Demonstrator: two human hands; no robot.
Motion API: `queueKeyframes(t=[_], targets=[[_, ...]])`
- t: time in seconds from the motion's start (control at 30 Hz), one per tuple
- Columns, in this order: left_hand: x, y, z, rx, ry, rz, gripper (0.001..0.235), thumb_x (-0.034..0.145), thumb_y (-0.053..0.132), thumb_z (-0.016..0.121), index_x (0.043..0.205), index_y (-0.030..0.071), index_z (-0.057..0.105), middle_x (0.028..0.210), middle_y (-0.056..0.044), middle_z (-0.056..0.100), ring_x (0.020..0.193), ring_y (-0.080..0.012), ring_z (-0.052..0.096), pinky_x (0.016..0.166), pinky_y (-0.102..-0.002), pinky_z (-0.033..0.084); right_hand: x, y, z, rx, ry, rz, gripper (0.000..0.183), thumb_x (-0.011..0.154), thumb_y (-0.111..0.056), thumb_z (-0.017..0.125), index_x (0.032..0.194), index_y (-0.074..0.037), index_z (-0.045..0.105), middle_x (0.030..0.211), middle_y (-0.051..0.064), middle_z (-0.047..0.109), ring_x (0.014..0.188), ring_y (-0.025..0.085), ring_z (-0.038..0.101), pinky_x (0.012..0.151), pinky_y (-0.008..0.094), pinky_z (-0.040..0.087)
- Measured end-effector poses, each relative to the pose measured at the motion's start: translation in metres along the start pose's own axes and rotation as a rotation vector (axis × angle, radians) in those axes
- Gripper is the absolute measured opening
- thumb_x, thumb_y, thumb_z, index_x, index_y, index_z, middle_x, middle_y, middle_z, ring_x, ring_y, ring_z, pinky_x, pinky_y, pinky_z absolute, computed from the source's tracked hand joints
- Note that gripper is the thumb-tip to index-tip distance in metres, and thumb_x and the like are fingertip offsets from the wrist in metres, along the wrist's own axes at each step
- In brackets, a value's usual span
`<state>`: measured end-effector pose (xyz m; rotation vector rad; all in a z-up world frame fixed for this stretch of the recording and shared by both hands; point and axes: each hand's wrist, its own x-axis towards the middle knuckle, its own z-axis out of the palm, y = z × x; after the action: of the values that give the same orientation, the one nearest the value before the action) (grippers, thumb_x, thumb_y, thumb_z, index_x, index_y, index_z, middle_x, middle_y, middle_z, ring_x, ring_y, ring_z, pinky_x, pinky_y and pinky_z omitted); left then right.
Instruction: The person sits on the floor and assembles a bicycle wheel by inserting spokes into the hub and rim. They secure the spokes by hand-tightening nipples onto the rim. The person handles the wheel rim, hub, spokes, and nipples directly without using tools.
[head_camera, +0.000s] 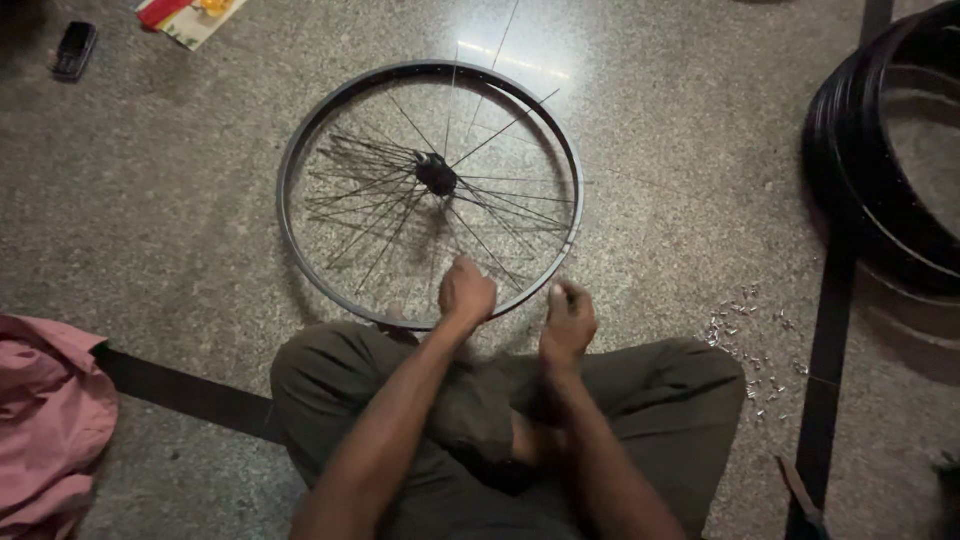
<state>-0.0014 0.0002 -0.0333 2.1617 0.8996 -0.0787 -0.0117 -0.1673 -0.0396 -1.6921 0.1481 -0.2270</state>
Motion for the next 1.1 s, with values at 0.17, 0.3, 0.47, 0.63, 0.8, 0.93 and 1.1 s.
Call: queueKeyframes(t=[0.17, 0.3, 0.47, 0.63, 0.8, 0.93, 1.1], targets=[[-0.016, 0.009, -0.046, 0.116, -0.019, -0.066, 0.048, 0.083, 0.020, 0.065, 0.122, -0.005, 0.055, 0.114, -0.029, 0.068, 0.107, -0.0457, 0.067, 0.093, -0.052, 0.054, 0.058, -0.098, 0.034, -0.651, -0.334, -0.256, 0.035, 0.092, -0.031, 0.075, 0.122, -0.014, 0.069, 0.073, 0.013, 0.067, 0.067, 0.031, 0.065, 0.063, 0.045, 0.051], [-0.026, 0.033, -0.074, 0.100, 0.082, 0.003, 0.059, 0.084, 0.019, 0.065, 0.134, -0.005, 0.046, 0.114, -0.031, 0.065, 0.102, -0.0478, 0.066, 0.087, -0.054, 0.052, 0.120, -0.121, 0.067, -1.005, -0.460, -0.522, 0.049, 0.085, -0.028, 0.074, 0.130, -0.013, 0.063, 0.084, 0.017, 0.071, 0.073, 0.041, 0.069, 0.061, 0.055, 0.052], [-0.017, 0.040, -0.073, -0.030, 0.383, 0.316, 0.051, 0.087, 0.021, 0.061, 0.129, -0.007, 0.053, 0.108, -0.030, 0.068, 0.093, -0.0413, 0.069, 0.076, -0.046, 0.055, 0.162, -0.120, 0.065, -1.261, -0.690, -0.654, 0.011, 0.092, -0.023, 0.067, 0.096, -0.014, 0.071, 0.087, 0.015, 0.072, 0.083, 0.037, 0.071, 0.071, 0.052, 0.055], [0.016, 0.037, -0.035, -0.519, 0.235, 0.096, 0.039, 0.099, 0.038, 0.063, 0.109, 0.000, 0.067, 0.098, -0.019, 0.073, 0.091, -0.0349, 0.072, 0.081, -0.045, 0.055, 0.136, -0.153, 0.071, -1.262, -0.801, -0.565, 0.016, 0.089, -0.028, 0.066, 0.088, -0.014, 0.072, 0.081, 0.015, 0.071, 0.078, 0.038, 0.070, 0.068, 0.052, 0.054], [0.027, 0.033, -0.020, -0.568, 0.137, 0.024, 0.038, 0.099, 0.037, 0.057, 0.108, 0.000, 0.065, 0.096, -0.020, 0.073, 0.088, -0.0351, 0.071, 0.080, -0.045, 0.054, 0.159, -0.167, 0.121, -1.005, -0.667, -0.790, 0.024, 0.095, -0.023, 0.065, 0.114, -0.010, 0.073, 0.083, 0.016, 0.071, 0.076, 0.038, 0.069, 0.062, 0.052, 0.052], [0.031, 0.035, -0.024, -0.594, 0.195, 0.035, 0.038, 0.099, 0.036, 0.058, 0.109, 0.000, 0.067, 0.098, -0.020, 0.074, 0.092, -0.0351, 0.072, 0.083, -0.045, 0.054, 0.179, -0.165, 0.163, -1.196, -0.915, -0.811, 0.024, 0.090, -0.034, 0.071, 0.100, -0.012, 0.073, 0.079, 0.017, 0.071, 0.076, 0.038, 0.069, 0.064, 0.051, 0.053], [0.030, 0.039, -0.023, -0.588, 0.170, -0.023, 0.037, 0.097, 0.035, 0.060, 0.111, 0.001, 0.068, 0.097, -0.019, 0.075, 0.092, -0.0353, 0.072, 0.083, -0.045, 0.054, 0.194, -0.152, 0.174, -1.239, -0.821, -1.032, 0.009, 0.094, -0.017, 0.067, 0.092, -0.009, 0.071, 0.086, 0.014, 0.072, 0.082, 0.033, 0.071, 0.068, 0.045, 0.056]])
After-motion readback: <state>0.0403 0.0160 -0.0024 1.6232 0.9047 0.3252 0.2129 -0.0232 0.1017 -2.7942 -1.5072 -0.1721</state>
